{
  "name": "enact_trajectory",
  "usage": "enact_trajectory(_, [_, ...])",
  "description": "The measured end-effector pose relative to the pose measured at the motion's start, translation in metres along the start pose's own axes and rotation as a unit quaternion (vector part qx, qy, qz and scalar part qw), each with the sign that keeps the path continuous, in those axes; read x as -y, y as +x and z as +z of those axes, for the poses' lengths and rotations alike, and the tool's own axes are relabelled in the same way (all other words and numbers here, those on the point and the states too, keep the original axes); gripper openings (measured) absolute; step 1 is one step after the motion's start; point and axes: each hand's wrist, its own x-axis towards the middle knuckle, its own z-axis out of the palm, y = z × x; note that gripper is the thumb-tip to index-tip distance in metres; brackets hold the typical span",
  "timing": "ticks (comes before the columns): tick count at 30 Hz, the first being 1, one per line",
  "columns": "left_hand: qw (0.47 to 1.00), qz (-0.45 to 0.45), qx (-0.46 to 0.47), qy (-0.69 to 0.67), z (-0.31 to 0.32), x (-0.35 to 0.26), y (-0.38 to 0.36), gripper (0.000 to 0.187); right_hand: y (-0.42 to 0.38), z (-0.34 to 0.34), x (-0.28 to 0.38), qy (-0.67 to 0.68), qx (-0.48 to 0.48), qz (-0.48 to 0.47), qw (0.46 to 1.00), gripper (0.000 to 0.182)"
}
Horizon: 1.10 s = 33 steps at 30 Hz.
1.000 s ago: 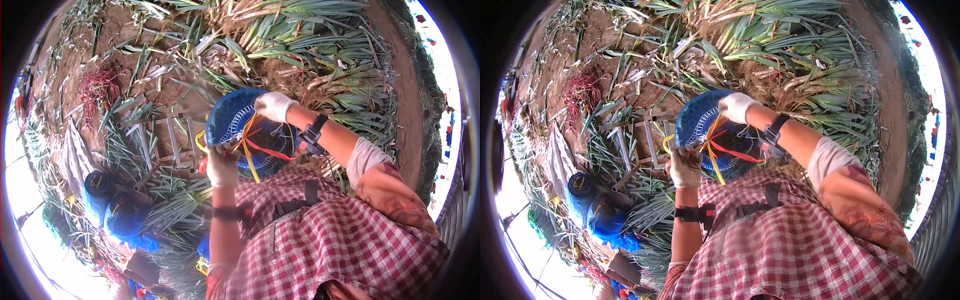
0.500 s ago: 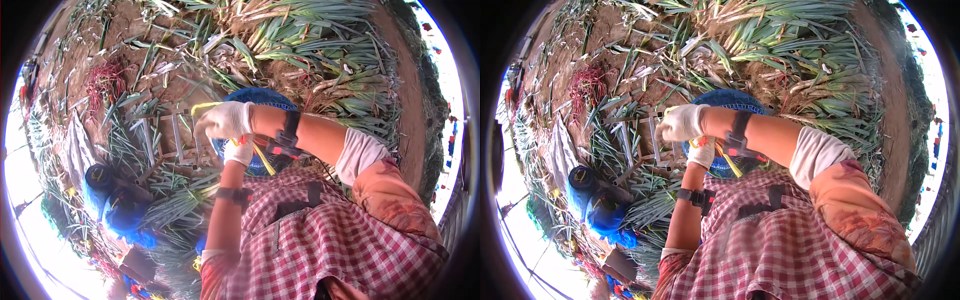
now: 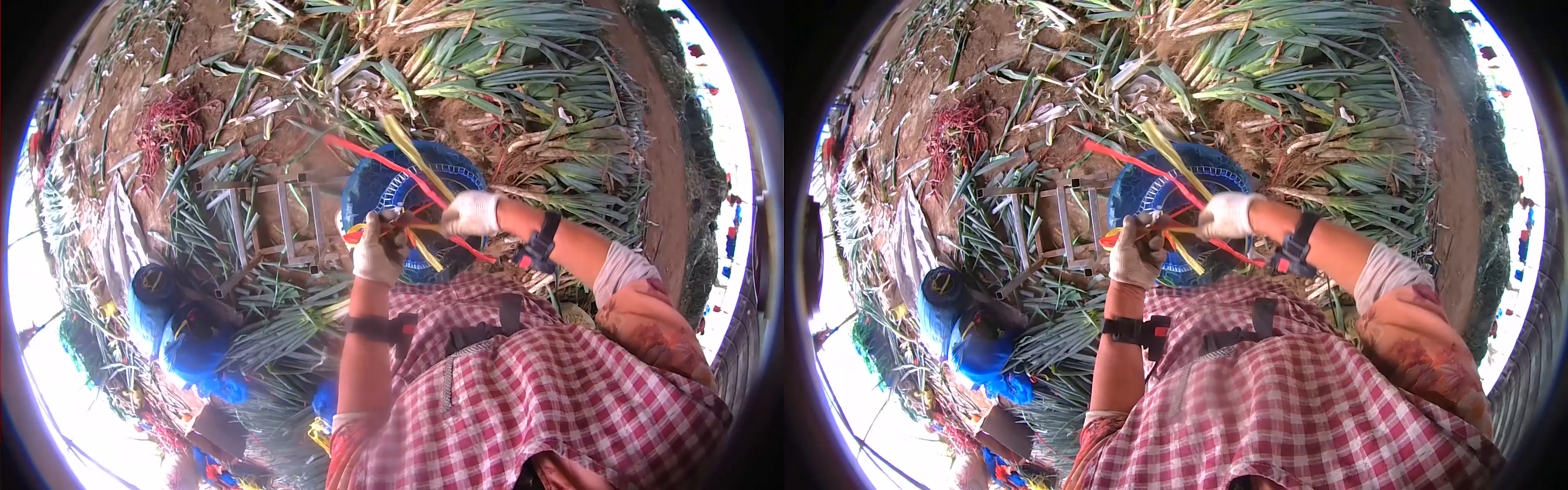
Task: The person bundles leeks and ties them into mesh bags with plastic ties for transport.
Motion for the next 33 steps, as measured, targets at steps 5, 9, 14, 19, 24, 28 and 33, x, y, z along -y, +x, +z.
enact_trajectory(5, [0.975, 0.041, -0.149, 0.158, 0.003, -0.003, -0.007, 0.034, 0.0, 0.02, -0.005, 0.006, -0.044, 0.046, 0.998, 0.035])
enact_trajectory(9, [0.877, 0.191, -0.233, 0.375, 0.008, -0.002, -0.003, 0.032, -0.004, 0.0, 0.008, 0.058, -0.221, 0.04, 0.973, 0.031])
enact_trajectory(14, [0.849, 0.325, -0.08, 0.408, 0.017, -0.015, -0.002, 0.036, 0.044, 0.002, 0.033, 0.111, -0.269, -0.098, 0.952, 0.034])
enact_trajectory(19, [0.863, 0.32, -0.021, 0.391, 0.021, -0.027, -0.001, 0.039, 0.069, -0.005, 0.042, 0.471, 0.042, -0.083, 0.877, 0.038])
enact_trajectory(24, [0.849, 0.278, -0.081, 0.443, 0.008, -0.022, -0.007, 0.039, 0.049, -0.019, 0.047, 0.277, -0.163, -0.037, 0.946, 0.022])
enact_trajectory(28, [0.67, 0.136, -0.213, 0.698, -0.039, -0.032, -0.017, 0.05, 0.029, -0.032, -0.01, 0.316, -0.19, 0.123, 0.921, 0.013])
enact_trajectory(33, [0.925, 0.143, -0.133, 0.327, -0.018, -0.021, -0.032, 0.028, 0.013, 0.015, -0.034, 0.187, -0.294, 0.099, 0.932, 0.021])
